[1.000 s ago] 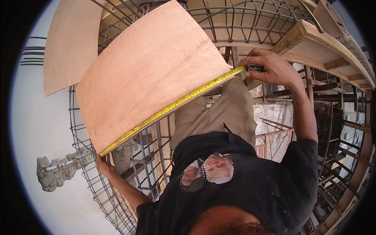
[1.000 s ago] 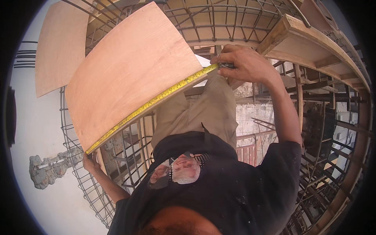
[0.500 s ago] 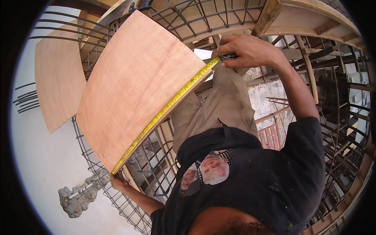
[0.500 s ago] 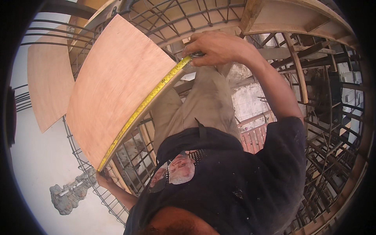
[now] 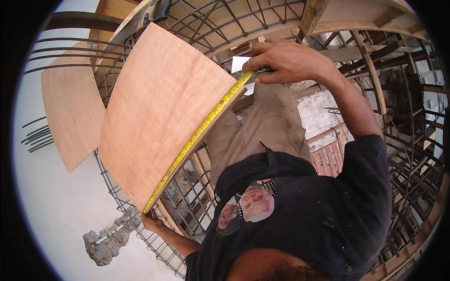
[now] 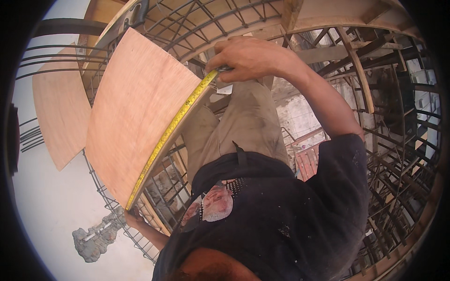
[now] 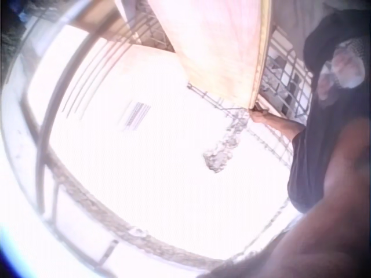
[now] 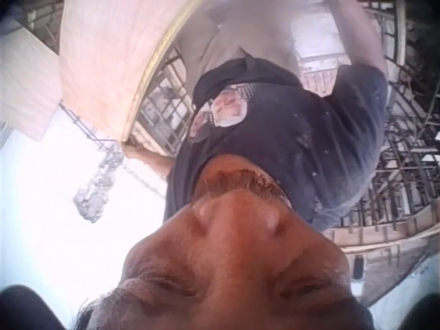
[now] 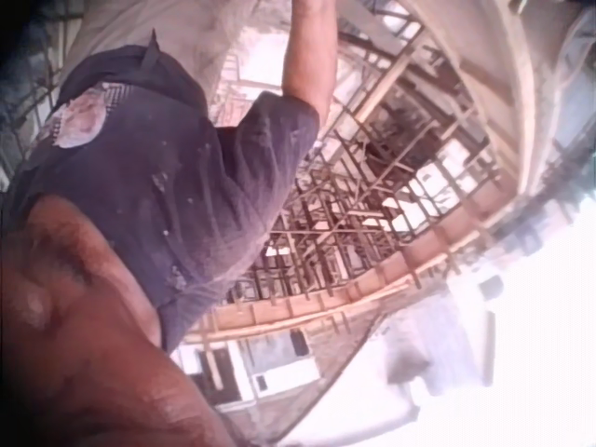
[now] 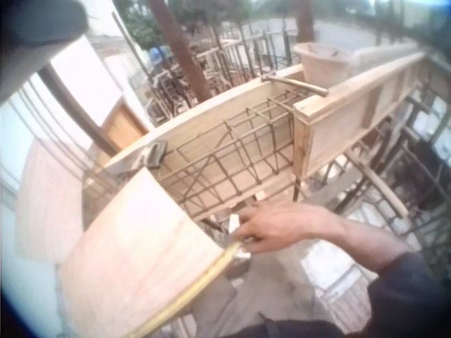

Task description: The person measures a wooden board using a tape measure and positions it onto a rebar structure. The person uses a hammer to secure wooden pieces to the frame and a handsaw to cut a wooden section.

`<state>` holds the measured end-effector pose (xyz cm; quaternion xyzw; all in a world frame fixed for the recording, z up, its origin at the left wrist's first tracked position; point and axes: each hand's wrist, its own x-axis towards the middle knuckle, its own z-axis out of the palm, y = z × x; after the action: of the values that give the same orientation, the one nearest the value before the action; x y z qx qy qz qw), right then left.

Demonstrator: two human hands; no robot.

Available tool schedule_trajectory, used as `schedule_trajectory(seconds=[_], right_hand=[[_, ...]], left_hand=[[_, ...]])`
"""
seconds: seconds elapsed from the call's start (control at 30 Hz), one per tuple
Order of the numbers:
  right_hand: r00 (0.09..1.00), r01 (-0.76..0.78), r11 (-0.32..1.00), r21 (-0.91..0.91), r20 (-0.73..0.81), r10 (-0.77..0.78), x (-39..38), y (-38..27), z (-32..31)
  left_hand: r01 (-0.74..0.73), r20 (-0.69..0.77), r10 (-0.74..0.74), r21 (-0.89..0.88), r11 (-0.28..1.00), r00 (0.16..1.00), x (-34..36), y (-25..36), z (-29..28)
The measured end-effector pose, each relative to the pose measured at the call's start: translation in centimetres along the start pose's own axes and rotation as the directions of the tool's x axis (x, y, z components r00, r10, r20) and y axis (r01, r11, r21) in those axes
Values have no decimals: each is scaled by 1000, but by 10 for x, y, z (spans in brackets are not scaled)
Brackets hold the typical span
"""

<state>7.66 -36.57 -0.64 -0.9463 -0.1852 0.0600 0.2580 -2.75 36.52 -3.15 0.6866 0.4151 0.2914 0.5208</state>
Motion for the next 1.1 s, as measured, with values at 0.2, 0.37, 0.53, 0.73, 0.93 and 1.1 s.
schedule_trajectory(seconds=[0.2,0.37,0.53,0.73,0.93,1.1], right_hand=[[1000,-14,1000,-19,-7,14,-4,-2,2],[1000,-24,999,-29,16,24,-5,-3,-1],[999,-22,1000,-4,37,23,-4,0,0],[1000,-17,1000,-20,9,18,-4,1,4],[991,42,998,-43,-128,-47,-5,6,15],[986,91,995,-33,-138,-94,-9,2,7]], left_hand=[[6,40,-6,-20,1000,999,15,-9,-10],[3,53,0,-46,999,999,25,-15,-14],[-9,74,13,-48,999,997,26,-18,-16],[-35,75,38,-42,998,996,16,-15,-13],[-42,21,43,-52,998,999,19,-17,-11],[-54,-94,43,-119,991,995,16,-15,-7]])
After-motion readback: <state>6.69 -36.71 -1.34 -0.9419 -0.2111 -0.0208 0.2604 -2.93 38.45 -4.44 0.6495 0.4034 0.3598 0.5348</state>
